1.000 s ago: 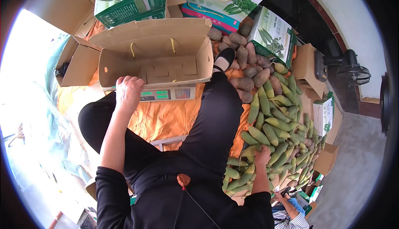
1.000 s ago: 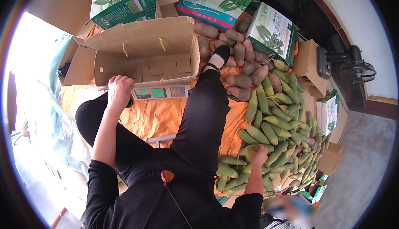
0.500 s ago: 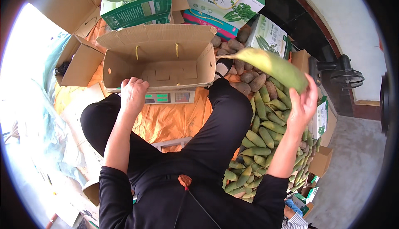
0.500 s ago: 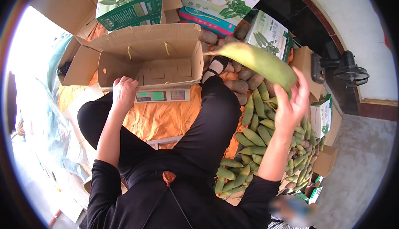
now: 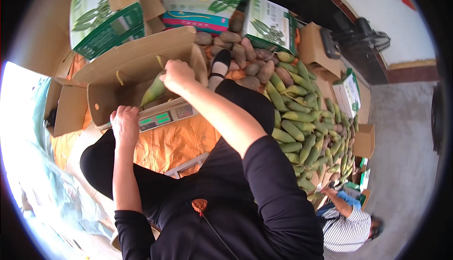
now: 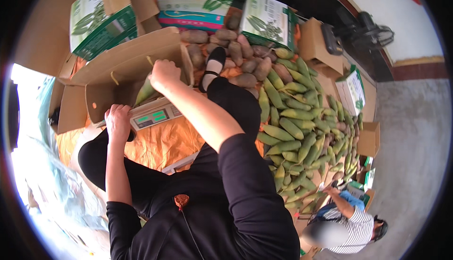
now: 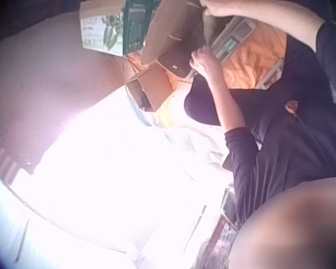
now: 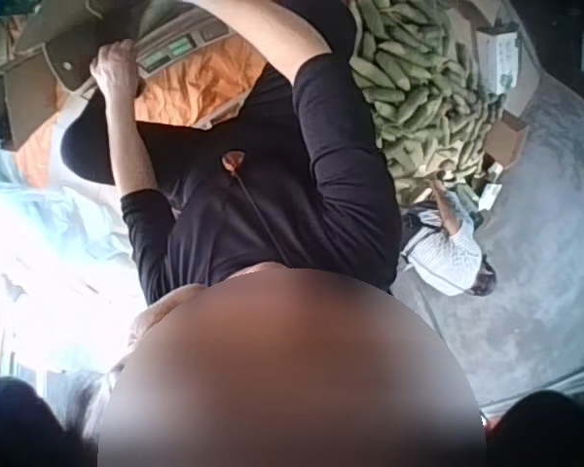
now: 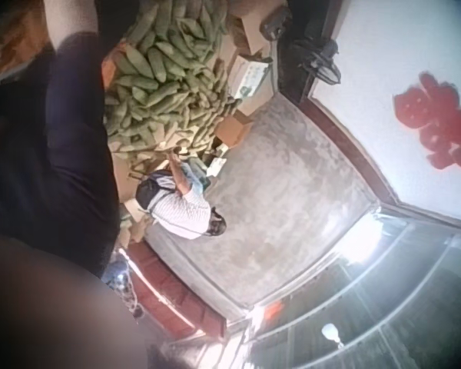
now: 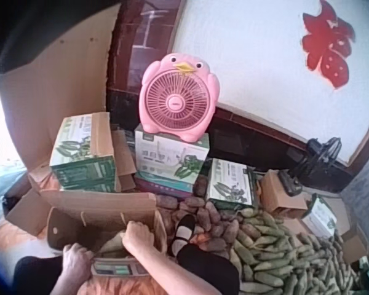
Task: Sort and pack mangoes into cardboard boxes while weighing them on a scale.
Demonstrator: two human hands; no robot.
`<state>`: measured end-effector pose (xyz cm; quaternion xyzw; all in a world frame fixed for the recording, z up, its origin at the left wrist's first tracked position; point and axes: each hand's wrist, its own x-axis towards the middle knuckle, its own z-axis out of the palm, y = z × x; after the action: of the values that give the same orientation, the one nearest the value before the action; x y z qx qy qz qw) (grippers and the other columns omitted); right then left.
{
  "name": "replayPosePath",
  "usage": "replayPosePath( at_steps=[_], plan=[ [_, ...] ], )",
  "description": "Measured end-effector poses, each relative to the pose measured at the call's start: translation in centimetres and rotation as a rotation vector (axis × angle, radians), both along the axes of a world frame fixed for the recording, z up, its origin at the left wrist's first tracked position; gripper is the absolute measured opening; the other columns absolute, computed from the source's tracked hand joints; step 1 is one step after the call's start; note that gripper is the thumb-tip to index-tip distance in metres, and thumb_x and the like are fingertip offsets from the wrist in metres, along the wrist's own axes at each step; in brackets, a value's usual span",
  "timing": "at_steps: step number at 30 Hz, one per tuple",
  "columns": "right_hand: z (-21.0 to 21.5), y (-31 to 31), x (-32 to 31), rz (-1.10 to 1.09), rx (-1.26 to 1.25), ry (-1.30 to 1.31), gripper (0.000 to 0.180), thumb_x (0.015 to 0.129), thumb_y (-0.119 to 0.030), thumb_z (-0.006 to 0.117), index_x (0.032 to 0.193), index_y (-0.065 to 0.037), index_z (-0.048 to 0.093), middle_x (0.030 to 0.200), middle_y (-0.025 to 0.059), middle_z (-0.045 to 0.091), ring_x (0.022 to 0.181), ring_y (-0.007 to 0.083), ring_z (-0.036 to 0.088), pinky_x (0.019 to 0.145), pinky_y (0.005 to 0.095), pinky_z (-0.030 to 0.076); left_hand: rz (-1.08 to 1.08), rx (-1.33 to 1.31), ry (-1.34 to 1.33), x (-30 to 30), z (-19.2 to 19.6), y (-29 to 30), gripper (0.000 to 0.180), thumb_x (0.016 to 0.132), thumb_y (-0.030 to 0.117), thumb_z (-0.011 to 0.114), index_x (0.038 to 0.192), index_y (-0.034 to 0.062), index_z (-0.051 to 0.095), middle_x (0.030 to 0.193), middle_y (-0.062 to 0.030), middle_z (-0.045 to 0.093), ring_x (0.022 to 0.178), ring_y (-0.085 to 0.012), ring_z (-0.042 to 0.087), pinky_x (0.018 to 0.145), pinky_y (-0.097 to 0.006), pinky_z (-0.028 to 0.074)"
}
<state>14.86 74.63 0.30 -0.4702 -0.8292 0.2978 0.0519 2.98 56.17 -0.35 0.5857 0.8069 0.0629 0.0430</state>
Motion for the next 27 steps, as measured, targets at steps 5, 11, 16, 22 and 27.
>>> replayPosePath(
  at_steps=[5,11,16,22,27],
  plan=[
    [1.4,1.7,2.8,0.190,-0.047,0.127,0.041,0.075,-0.033,0.075,0.103,-0.004,0.068,0.104,0.0160,0.066,0.097,0.0337,0.063,0.083,0.0428,0.050,0.008,-0.039,-0.017,0.3,0.3,0.3,0.014,0.074,0.011,0.065,0.087,0.0073,0.066,0.086,-0.0067,0.064,0.097,-0.0260,0.056,0.087,-0.042,0.041],
    [7.0,7.2,14.1,0.007,-0.076,0.507,0.030,0.083,-0.017,0.070,0.109,-0.002,0.065,0.096,0.0084,0.068,0.085,0.0121,0.064,0.077,0.0263,0.052,-0.006,0.016,0.025,0.2,-0.3,0.2,0.013,0.073,0.008,0.066,0.087,0.0077,0.066,0.088,-0.0057,0.065,0.099,-0.0251,0.056,0.090,-0.042,0.040],
    [-1.3,10.4,29.2,-0.386,0.147,0.282,0.029,0.080,-0.025,0.070,0.101,-0.006,0.066,0.086,0.0126,0.068,0.080,0.0242,0.065,0.075,0.0337,0.050,0.000,-0.016,-0.007,0.4,0.0,0.5,0.014,0.073,0.008,0.065,0.087,0.0066,0.066,0.090,-0.0061,0.065,0.099,-0.0257,0.056,0.090,-0.043,0.041],
    [-14.8,5.2,41.2,-0.768,-0.139,0.002,0.027,0.077,-0.024,0.065,0.084,0.002,0.064,0.087,0.0216,0.063,0.085,0.0383,0.060,0.072,0.0412,0.048,0.014,-0.023,0.021,0.4,0.5,0.3,0.012,0.074,0.008,0.065,0.085,0.0069,0.065,0.088,-0.0066,0.064,0.096,-0.0267,0.056,0.090,-0.043,0.041],
    [-19.6,3.5,45.4,-1.166,-0.302,-0.078,0.047,0.085,-0.022,0.068,0.127,-0.006,0.055,0.112,0.0124,0.062,0.092,0.0260,0.060,0.073,0.0424,0.051,0.016,-0.024,0.010,0.7,0.4,0.6,0.009,0.075,0.008,0.065,0.083,0.0062,0.064,0.086,-0.0070,0.063,0.095,-0.0270,0.056,0.089,-0.042,0.041]
  ],
)
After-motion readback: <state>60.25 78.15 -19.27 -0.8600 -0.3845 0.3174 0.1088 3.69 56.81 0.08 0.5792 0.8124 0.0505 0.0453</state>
